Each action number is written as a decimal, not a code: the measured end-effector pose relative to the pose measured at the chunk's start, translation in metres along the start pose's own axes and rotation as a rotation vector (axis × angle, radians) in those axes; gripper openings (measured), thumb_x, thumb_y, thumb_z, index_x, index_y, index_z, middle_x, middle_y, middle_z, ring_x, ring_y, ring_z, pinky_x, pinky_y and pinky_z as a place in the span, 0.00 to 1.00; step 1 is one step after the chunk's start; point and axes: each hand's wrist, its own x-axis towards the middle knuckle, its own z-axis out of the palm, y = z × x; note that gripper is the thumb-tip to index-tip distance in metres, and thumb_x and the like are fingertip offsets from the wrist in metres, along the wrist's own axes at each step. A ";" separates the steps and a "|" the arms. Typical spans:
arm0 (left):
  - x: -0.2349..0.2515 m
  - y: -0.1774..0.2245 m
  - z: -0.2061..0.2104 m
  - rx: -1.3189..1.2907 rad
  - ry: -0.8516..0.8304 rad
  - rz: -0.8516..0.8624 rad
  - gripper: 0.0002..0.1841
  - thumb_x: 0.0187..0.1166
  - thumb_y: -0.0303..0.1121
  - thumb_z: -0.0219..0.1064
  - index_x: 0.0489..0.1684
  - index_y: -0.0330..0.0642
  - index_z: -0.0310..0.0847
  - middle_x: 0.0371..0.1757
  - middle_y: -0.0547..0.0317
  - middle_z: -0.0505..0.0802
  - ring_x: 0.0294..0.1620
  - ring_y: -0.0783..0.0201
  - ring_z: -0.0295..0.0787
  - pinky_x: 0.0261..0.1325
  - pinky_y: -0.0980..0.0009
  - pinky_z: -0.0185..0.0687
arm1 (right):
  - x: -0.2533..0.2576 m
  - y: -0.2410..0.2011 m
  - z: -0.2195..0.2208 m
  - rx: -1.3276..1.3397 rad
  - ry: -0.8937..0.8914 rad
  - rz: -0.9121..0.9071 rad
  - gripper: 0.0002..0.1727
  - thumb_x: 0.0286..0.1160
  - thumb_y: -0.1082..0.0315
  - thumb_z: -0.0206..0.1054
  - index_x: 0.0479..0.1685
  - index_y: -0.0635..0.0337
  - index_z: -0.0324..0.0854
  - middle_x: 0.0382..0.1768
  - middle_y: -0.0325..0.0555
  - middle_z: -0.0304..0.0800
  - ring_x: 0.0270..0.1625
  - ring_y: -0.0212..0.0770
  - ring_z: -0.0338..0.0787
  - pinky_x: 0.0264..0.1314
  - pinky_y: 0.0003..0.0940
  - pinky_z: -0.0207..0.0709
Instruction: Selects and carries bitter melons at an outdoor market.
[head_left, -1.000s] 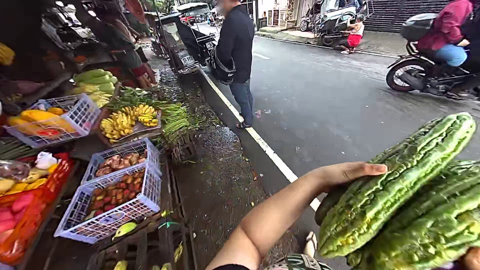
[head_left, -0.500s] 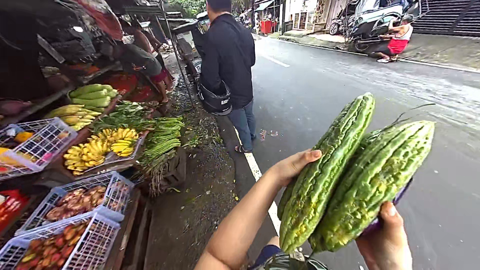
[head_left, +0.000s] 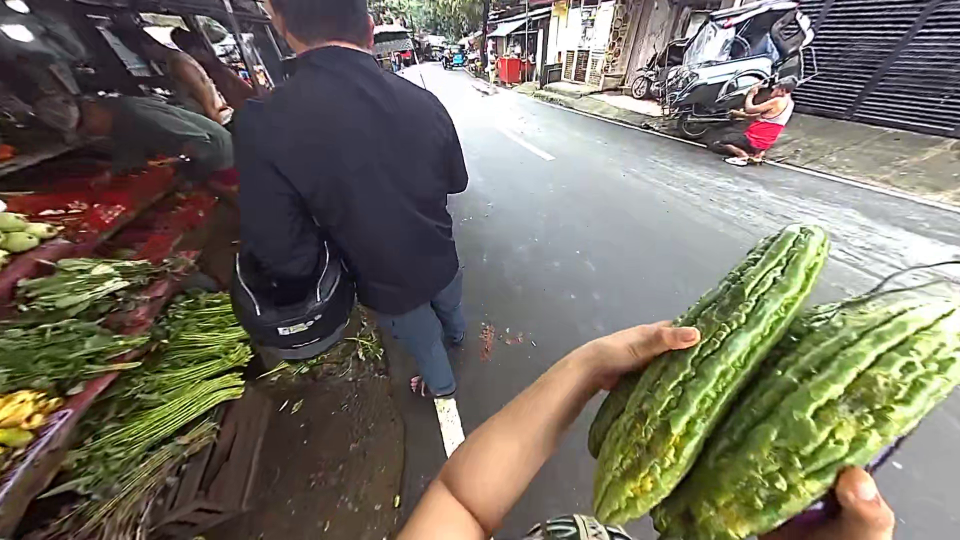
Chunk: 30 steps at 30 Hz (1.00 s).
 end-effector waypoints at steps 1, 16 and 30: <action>0.024 0.003 -0.026 -0.007 -0.026 -0.006 0.57 0.54 0.81 0.69 0.75 0.41 0.66 0.50 0.70 0.93 0.48 0.77 0.92 0.52 0.75 0.90 | 0.027 0.012 0.006 0.002 -0.006 -0.012 0.22 0.61 0.42 0.81 0.52 0.36 0.83 0.44 0.21 0.97 0.51 0.21 0.94 0.58 0.24 0.89; 0.307 0.105 -0.459 -0.033 0.230 0.061 0.50 0.54 0.81 0.68 0.65 0.47 0.78 0.48 0.67 0.96 0.49 0.73 0.94 0.53 0.72 0.91 | 0.537 0.275 0.127 0.121 -0.153 0.238 0.31 0.51 0.38 0.84 0.53 0.41 0.83 0.41 0.27 0.97 0.47 0.25 0.95 0.52 0.28 0.91; 0.529 0.211 -0.922 -0.010 0.231 0.086 0.40 0.71 0.72 0.62 0.65 0.43 0.75 0.47 0.66 0.95 0.48 0.72 0.94 0.53 0.71 0.91 | 0.945 0.550 0.311 0.114 -0.194 0.179 0.28 0.56 0.39 0.82 0.53 0.40 0.82 0.42 0.24 0.97 0.48 0.23 0.95 0.54 0.25 0.90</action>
